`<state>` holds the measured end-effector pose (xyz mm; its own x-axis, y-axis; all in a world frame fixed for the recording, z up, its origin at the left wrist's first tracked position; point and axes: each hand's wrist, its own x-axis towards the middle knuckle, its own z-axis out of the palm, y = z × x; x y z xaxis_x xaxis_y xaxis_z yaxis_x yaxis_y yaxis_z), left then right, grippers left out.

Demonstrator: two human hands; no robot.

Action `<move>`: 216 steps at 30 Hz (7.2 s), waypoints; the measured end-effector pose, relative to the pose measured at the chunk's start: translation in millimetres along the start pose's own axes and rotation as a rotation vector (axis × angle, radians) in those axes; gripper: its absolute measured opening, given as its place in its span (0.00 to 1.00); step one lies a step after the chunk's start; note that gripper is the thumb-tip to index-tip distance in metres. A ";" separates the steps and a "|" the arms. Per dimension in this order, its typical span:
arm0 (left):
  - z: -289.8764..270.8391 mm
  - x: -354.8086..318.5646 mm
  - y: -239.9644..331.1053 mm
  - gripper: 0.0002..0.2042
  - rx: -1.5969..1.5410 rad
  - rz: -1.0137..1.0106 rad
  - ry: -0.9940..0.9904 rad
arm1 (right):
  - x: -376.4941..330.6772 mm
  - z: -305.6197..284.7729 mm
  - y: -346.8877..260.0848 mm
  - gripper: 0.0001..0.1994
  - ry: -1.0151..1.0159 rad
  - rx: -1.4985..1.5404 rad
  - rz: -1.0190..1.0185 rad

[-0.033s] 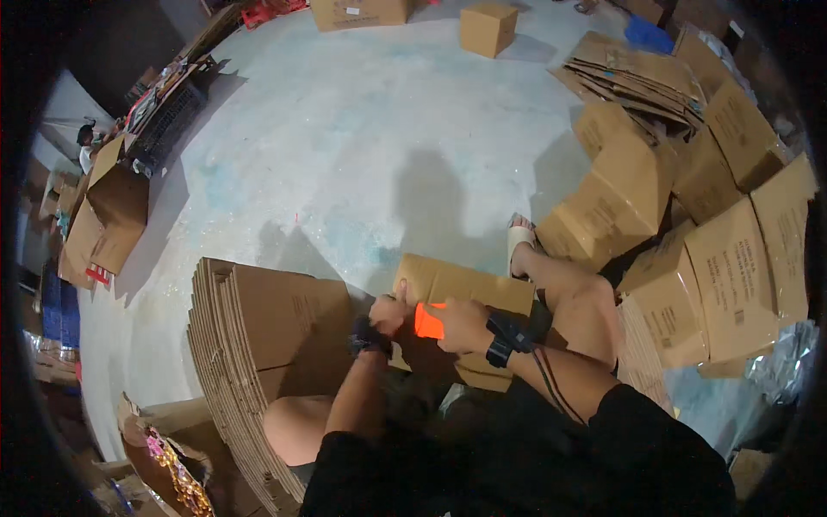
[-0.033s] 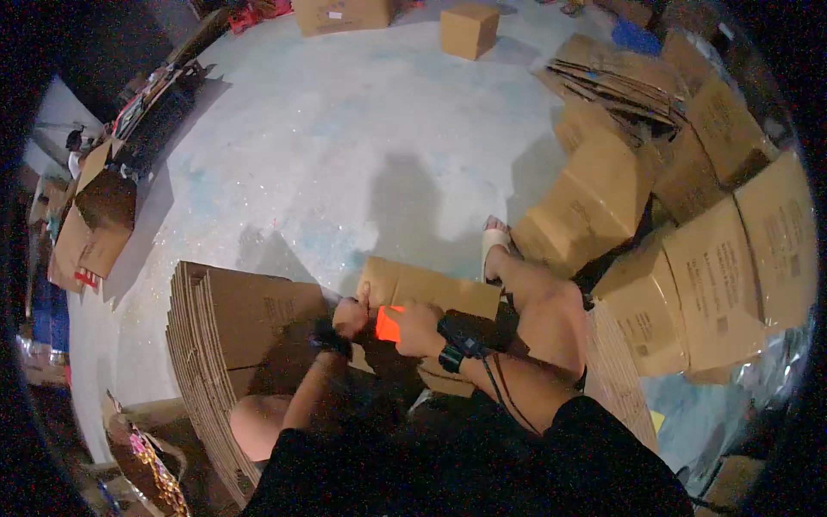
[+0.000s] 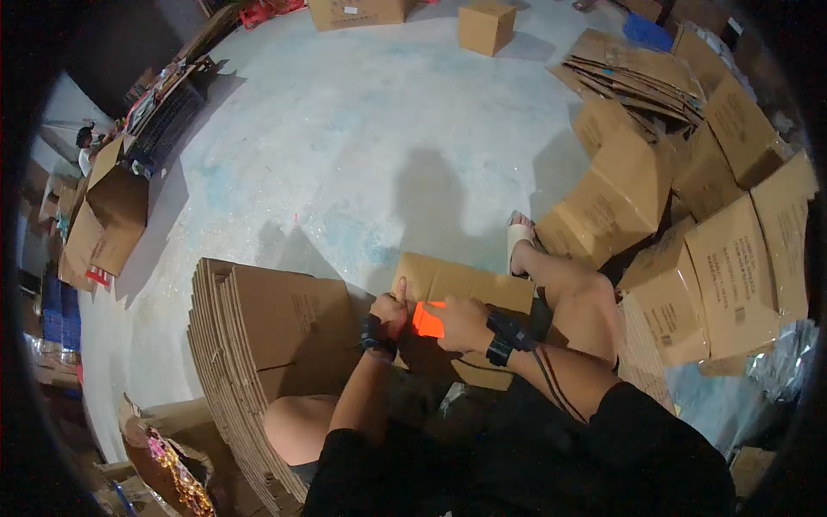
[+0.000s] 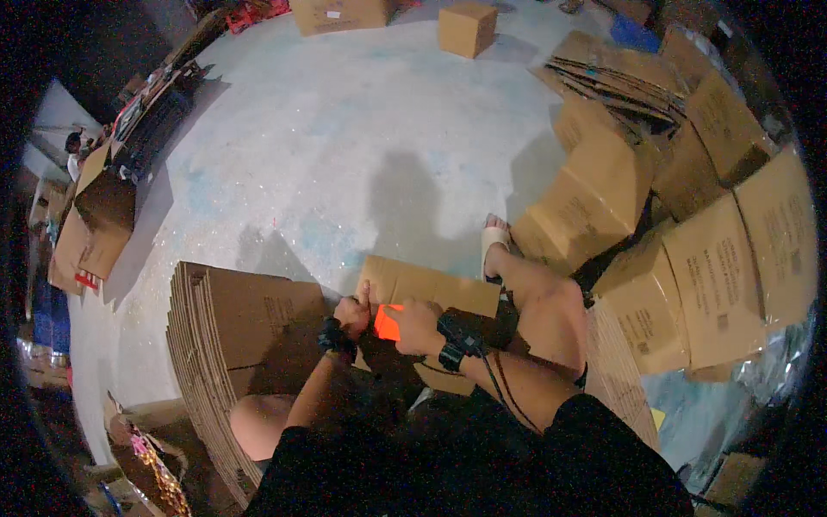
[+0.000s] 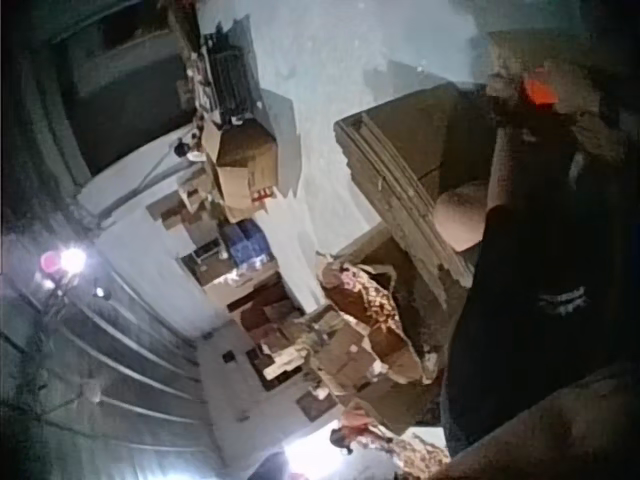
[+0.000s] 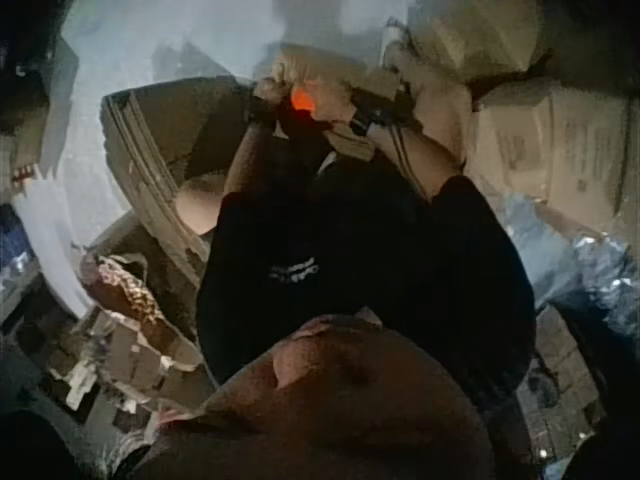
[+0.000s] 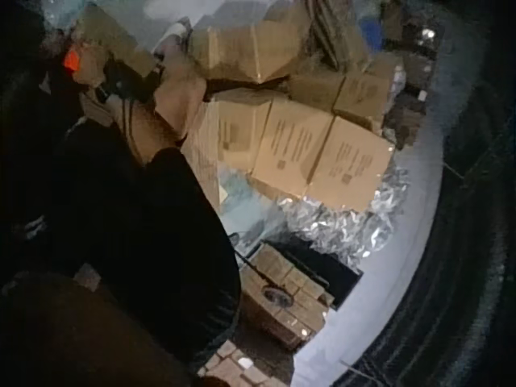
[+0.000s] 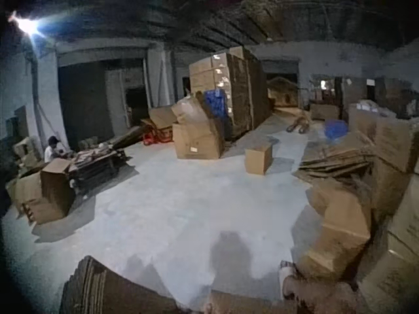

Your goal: The person is assembling and taping small cardboard boxes on a warehouse floor.

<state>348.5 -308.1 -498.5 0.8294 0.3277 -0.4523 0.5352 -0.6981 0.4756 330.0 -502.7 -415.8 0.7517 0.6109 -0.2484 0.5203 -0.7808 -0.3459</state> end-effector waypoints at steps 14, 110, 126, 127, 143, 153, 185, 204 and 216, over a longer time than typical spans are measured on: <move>-37.7 63.6 -84.3 0.40 0.023 -0.080 0.127 | -128.3 -134.5 51.0 0.32 -0.152 -0.012 0.010; -29.0 -175.7 11.1 0.10 -1.287 0.007 -0.897 | -176.4 -61.8 21.6 0.41 0.267 0.492 -0.268; -35.6 -173.8 12.0 0.12 -0.807 0.191 -1.102 | -178.1 -48.2 14.6 0.47 0.162 0.537 -0.126; -35.0 -174.9 13.6 0.12 -0.847 0.225 -1.115 | -178.3 -50.0 16.2 0.47 0.113 0.555 -0.129; -29.8 -165.5 10.6 0.12 -0.985 0.106 -1.183 | -174.2 -46.7 18.2 0.44 0.208 0.619 -0.195; -29.3 -184.3 26.3 0.12 -1.098 -0.055 -1.084 | -173.4 -50.7 24.6 0.44 0.120 0.626 -0.188; -93.7 -129.7 -46.4 0.10 -0.744 0.024 -0.180 | -153.4 -117.3 43.8 0.27 -0.039 -0.001 -0.349; -5.3 -50.3 -143.1 0.08 0.013 -0.163 0.328 | -80.5 -56.1 28.6 0.20 -0.490 -0.490 0.045; -103.0 -107.3 -75.2 0.06 -0.262 -0.002 0.229 | -159.5 -181.9 30.1 0.19 0.112 -0.212 -0.348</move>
<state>235.7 -225.1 -408.0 0.8266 0.4843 -0.2867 0.5354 -0.5198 0.6657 299.5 -647.4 -222.1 0.5501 0.8339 -0.0457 0.8137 -0.5475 -0.1953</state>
